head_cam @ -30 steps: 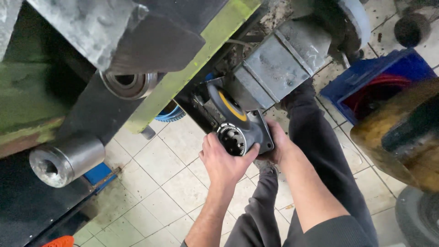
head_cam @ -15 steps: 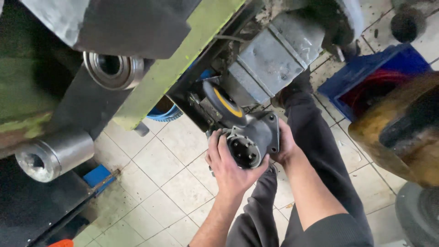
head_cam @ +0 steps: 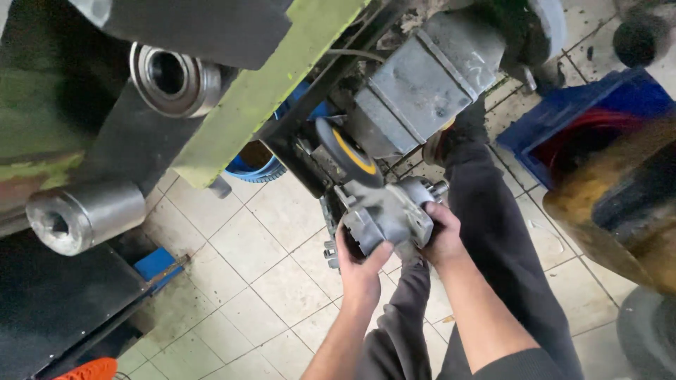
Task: The person holds a car starter motor and uses a bench grinder to smooth its surfaces. They rotate the motor to grind different sides, including the cylindrical body and the mounting flange, before moving away from the machine.
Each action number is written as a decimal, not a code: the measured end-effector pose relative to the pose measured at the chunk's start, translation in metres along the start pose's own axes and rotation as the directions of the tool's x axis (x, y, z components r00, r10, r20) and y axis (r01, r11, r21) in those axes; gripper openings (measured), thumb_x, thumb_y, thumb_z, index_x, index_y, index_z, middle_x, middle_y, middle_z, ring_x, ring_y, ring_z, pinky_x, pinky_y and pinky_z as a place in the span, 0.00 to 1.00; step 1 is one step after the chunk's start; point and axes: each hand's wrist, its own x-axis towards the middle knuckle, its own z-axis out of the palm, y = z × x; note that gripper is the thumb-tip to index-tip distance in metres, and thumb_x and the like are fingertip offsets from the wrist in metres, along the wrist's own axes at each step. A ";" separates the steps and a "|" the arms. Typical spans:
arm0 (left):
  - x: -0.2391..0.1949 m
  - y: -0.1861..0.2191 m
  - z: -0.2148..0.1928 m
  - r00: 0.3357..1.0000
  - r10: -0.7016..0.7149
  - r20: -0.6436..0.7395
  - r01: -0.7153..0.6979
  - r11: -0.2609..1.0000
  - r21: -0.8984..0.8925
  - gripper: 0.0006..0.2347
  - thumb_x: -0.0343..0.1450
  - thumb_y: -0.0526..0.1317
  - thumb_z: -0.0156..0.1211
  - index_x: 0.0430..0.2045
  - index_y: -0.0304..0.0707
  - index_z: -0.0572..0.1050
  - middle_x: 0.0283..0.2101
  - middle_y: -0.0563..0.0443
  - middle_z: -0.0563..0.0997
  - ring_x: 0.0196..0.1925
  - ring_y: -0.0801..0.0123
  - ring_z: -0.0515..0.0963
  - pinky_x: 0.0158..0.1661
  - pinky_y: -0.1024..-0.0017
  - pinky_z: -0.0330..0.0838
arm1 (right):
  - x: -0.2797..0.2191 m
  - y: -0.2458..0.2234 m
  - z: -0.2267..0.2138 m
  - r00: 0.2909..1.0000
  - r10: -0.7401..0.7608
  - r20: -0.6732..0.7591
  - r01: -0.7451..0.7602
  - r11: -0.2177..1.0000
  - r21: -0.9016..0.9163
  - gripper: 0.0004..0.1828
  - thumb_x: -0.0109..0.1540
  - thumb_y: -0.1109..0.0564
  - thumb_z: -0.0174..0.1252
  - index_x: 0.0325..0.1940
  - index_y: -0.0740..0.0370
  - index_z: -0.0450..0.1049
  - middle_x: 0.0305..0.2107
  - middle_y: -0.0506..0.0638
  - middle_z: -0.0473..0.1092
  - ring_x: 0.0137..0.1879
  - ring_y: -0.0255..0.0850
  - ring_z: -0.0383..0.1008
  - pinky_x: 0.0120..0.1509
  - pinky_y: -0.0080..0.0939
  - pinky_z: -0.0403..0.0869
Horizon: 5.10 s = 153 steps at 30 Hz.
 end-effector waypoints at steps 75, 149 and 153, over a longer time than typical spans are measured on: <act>0.050 0.055 0.051 0.895 -0.445 -0.036 0.429 0.835 0.344 0.18 0.61 0.48 0.71 0.38 0.37 0.77 0.29 0.55 0.78 0.19 0.75 0.73 0.16 0.77 0.62 | -0.036 -0.041 0.067 0.957 -0.159 -0.241 0.183 0.980 0.080 0.17 0.68 0.45 0.49 0.48 0.57 0.75 0.40 0.49 0.77 0.47 0.43 0.77 0.56 0.47 0.75; 0.057 -0.010 0.007 0.860 -0.287 0.423 0.345 0.936 -0.067 0.34 0.56 0.27 0.73 0.60 0.27 0.69 0.52 0.46 0.80 0.56 0.59 0.79 0.60 0.58 0.72 | -0.058 -0.053 -0.007 0.835 -0.455 0.310 0.373 0.882 0.288 0.30 0.60 0.45 0.52 0.58 0.69 0.73 0.58 0.64 0.70 0.66 0.59 0.69 0.74 0.57 0.66; 0.063 0.008 0.011 0.845 -0.322 0.428 0.355 0.935 0.003 0.32 0.57 0.28 0.73 0.60 0.24 0.70 0.51 0.43 0.80 0.54 0.57 0.79 0.58 0.58 0.71 | -0.075 -0.050 0.024 0.885 -0.450 0.114 0.409 0.872 0.268 0.33 0.56 0.45 0.52 0.60 0.66 0.73 0.60 0.63 0.70 0.68 0.58 0.69 0.76 0.58 0.66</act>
